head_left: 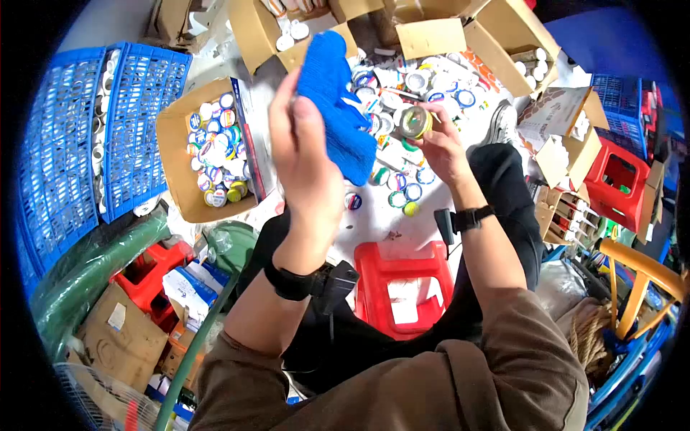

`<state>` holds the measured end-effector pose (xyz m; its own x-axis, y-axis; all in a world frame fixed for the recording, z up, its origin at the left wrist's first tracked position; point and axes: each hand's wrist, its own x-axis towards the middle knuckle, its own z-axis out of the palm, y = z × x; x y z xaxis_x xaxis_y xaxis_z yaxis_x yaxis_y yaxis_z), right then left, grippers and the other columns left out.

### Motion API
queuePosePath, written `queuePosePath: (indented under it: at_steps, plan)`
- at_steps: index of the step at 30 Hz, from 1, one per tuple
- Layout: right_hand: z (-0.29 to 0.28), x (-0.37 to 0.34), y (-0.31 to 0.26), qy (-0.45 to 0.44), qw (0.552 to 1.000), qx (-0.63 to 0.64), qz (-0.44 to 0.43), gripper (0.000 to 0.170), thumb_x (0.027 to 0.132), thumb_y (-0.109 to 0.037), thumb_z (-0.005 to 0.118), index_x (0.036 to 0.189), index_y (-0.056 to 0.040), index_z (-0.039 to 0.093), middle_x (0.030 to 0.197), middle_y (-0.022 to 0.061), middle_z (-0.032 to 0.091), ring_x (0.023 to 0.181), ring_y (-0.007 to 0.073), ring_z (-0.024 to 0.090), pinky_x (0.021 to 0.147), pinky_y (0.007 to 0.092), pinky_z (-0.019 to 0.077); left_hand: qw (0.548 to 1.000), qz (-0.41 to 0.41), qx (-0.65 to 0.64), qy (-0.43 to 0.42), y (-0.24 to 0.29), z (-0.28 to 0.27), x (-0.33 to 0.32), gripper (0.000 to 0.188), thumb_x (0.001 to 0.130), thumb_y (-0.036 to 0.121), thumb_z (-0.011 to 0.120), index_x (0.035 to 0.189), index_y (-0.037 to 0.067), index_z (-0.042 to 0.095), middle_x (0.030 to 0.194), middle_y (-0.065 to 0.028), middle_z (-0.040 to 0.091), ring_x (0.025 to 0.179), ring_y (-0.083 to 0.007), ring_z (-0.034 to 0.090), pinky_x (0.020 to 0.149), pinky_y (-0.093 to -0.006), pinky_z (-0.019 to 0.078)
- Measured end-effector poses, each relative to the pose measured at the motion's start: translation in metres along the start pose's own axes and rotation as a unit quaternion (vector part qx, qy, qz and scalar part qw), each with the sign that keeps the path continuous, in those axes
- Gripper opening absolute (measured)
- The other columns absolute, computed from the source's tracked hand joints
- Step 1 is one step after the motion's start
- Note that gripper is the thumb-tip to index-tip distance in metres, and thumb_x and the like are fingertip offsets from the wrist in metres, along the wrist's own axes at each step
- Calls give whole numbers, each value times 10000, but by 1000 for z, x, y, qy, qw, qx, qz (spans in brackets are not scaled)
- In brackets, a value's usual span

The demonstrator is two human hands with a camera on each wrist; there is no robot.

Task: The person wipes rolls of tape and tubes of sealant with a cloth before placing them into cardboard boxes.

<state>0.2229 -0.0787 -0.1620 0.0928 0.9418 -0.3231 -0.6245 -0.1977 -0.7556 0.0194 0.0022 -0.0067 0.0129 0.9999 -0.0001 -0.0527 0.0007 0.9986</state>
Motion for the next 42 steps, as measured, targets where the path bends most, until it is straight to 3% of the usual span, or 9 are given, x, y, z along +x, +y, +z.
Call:
queuePosePath:
  at_steps: [7,9,10,16,20,27,29,33,42]
  plan:
    - [89,-27,-91,-64,992,8,-110,656,872,-182,720,1431,7,434,1300,109,535,1250,211,510,1067,353,398,933,207,189,-225,2,37,-39,643,1057,412,397,1509,-33,290,1525,-217,356,1404,-303,368,1154,-411,276]
    - [99,-36,-97,-51,980,-127,-143,587,910,-153,686,1420,21,452,1322,105,506,1246,210,506,1055,340,396,961,131,112,-216,-8,48,-50,688,1062,411,371,1544,-33,163,1550,-228,291,1413,-310,347,1160,-410,266]
    - [90,-37,-91,-74,966,-169,-184,536,939,-139,652,1414,25,463,1331,106,479,1232,215,511,1046,335,397,959,163,75,-218,-18,51,-45,654,1063,362,385,1525,-54,182,1538,-316,230,1425,-447,282,1155,-485,255]
    - [47,-44,-94,-138,925,-303,-183,553,891,-158,710,1374,7,498,1306,140,486,1156,231,541,1007,331,434,970,-60,-95,-215,-32,64,-41,553,1089,351,314,1514,0,264,1486,-178,388,1352,-250,418,1129,-371,321]
    - [44,-44,-104,-154,983,-62,-80,723,856,-257,780,1424,-11,405,1374,105,497,1286,199,493,1074,336,400,976,-126,-96,-149,-30,68,-15,584,1075,457,296,1382,-12,458,1294,-148,600,1194,-218,589,1047,-354,453]
    - [40,-23,-106,-180,977,69,-94,770,780,-98,782,1432,-10,381,1356,157,518,1310,257,490,1120,376,378,921,-203,-279,-179,-25,80,-11,650,1066,499,261,1462,0,394,1407,-150,534,1262,-252,549,1090,-407,422]
    - [42,-24,-105,-121,975,-53,-179,780,720,-40,816,1399,-5,435,1363,172,526,1323,276,485,1136,400,358,909,-202,-317,-178,-22,89,-19,671,1060,518,257,1479,6,371,1437,-135,509,1290,-245,524,1122,-406,384]
    - [32,-20,-96,-66,838,-424,-337,655,715,-97,815,1308,-37,542,1304,191,599,1312,335,490,1135,470,330,885,-292,-332,-146,-24,92,-35,678,1046,556,272,1466,37,392,1440,-113,499,1323,-232,489,1122,-389,374]
    - [46,-28,-98,-23,823,-498,-272,670,585,-194,868,1223,-138,670,1205,135,484,1173,315,456,1038,429,358,892,-328,-276,-144,-33,85,-21,591,1045,487,309,1346,29,531,1286,-123,615,1172,-233,607,1018,-378,477]
